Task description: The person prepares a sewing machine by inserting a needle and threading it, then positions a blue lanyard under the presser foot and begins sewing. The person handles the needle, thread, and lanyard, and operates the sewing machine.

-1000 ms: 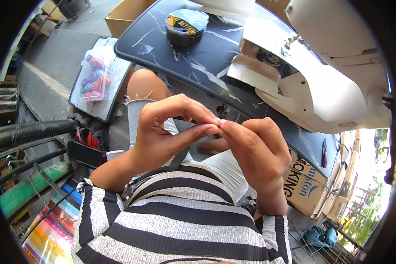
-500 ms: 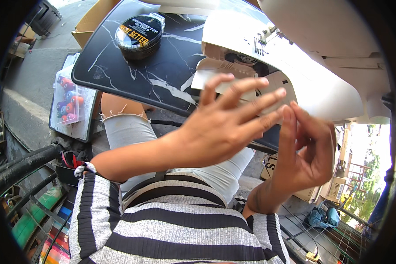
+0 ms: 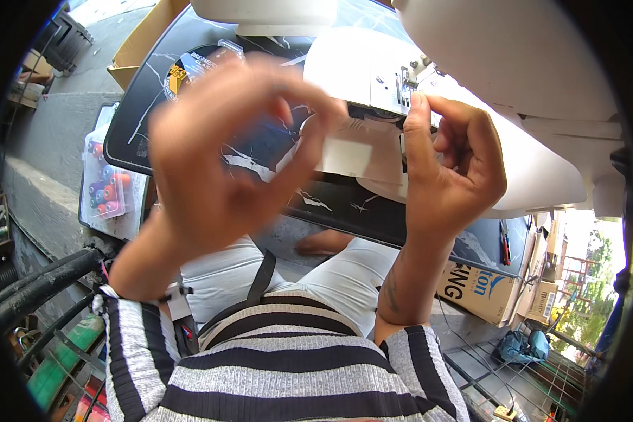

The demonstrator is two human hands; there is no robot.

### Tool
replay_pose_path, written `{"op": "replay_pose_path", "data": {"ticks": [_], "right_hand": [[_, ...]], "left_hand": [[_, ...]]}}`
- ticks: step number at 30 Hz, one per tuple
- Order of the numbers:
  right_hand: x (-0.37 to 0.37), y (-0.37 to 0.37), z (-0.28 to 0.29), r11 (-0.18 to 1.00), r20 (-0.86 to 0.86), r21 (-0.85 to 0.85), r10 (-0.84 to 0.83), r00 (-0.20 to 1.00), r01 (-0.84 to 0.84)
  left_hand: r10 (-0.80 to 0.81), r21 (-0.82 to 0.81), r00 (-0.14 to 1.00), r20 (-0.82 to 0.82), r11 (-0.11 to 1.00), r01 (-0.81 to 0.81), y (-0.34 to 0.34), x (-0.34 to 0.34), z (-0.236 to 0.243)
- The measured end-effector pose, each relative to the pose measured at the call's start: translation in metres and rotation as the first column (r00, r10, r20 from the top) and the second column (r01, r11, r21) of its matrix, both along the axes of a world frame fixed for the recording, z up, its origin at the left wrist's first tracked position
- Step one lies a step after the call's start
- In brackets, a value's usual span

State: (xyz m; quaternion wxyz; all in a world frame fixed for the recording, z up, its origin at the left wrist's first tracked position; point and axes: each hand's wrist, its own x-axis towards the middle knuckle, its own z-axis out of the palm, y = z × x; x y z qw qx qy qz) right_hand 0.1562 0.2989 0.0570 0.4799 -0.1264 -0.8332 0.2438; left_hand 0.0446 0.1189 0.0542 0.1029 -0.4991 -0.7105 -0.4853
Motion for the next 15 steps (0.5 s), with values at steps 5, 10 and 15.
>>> {"op": "replay_pose_path", "data": {"ticks": [5,10,15], "right_hand": [[0.004,0.002,0.004,0.997,0.056,-0.069,-0.042,0.998,0.046],[0.002,0.000,0.004,0.995,0.086,-0.056,-0.072,0.994,0.077],[0.001,-0.001,0.005,0.992,0.094,-0.084,-0.087,0.992,0.095]], "left_hand": [[-0.229,-0.079,0.971,-0.066,0.972,0.223,0.048,-0.053,0.010],[-0.325,-0.011,0.946,-0.015,0.946,0.325,0.078,-0.061,0.007],[-0.490,0.148,0.869,0.067,0.867,0.477,0.087,-0.066,0.006]]}}
